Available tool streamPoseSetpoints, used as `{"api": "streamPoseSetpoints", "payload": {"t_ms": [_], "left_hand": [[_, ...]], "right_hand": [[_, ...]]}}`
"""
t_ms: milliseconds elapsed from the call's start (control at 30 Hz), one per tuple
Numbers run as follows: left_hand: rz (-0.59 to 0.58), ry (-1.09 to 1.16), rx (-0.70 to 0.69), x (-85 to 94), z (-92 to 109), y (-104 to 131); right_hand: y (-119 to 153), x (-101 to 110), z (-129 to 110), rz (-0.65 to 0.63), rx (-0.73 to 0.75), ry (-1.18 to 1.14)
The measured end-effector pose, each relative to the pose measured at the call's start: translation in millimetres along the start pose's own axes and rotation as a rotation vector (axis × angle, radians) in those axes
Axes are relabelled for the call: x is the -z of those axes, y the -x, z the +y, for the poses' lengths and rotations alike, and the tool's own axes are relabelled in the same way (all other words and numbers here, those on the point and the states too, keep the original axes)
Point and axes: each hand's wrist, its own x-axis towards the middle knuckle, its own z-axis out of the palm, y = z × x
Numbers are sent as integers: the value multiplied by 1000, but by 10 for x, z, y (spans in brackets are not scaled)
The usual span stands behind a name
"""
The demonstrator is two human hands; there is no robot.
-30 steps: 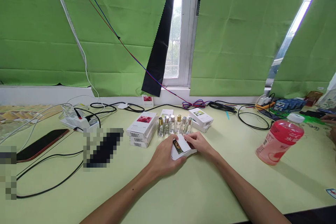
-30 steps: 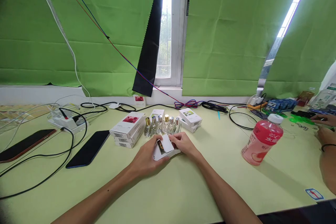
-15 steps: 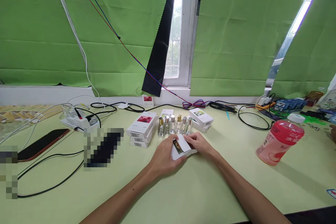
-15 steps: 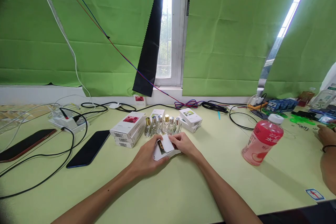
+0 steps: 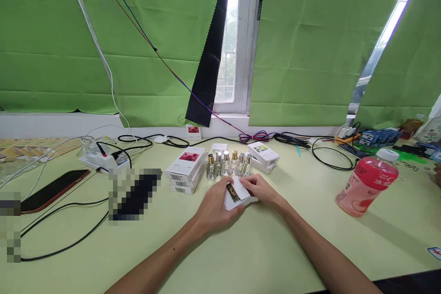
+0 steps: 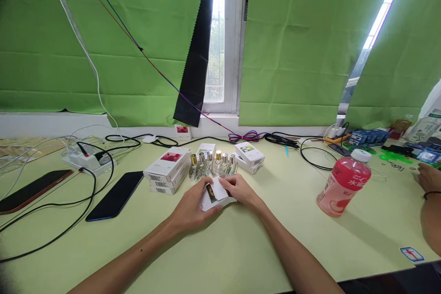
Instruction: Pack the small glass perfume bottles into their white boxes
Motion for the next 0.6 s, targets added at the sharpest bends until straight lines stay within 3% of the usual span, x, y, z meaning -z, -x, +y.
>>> {"api": "streamPoseSetpoints", "payload": {"t_ms": [233,600], "left_hand": [[-25,-16,11,-7,-2,-5],[4,22,14,-36,-43,4]], "right_hand": [[-54,-17,32,85,41,0],[-162,43,196,402,-12,-36]]}}
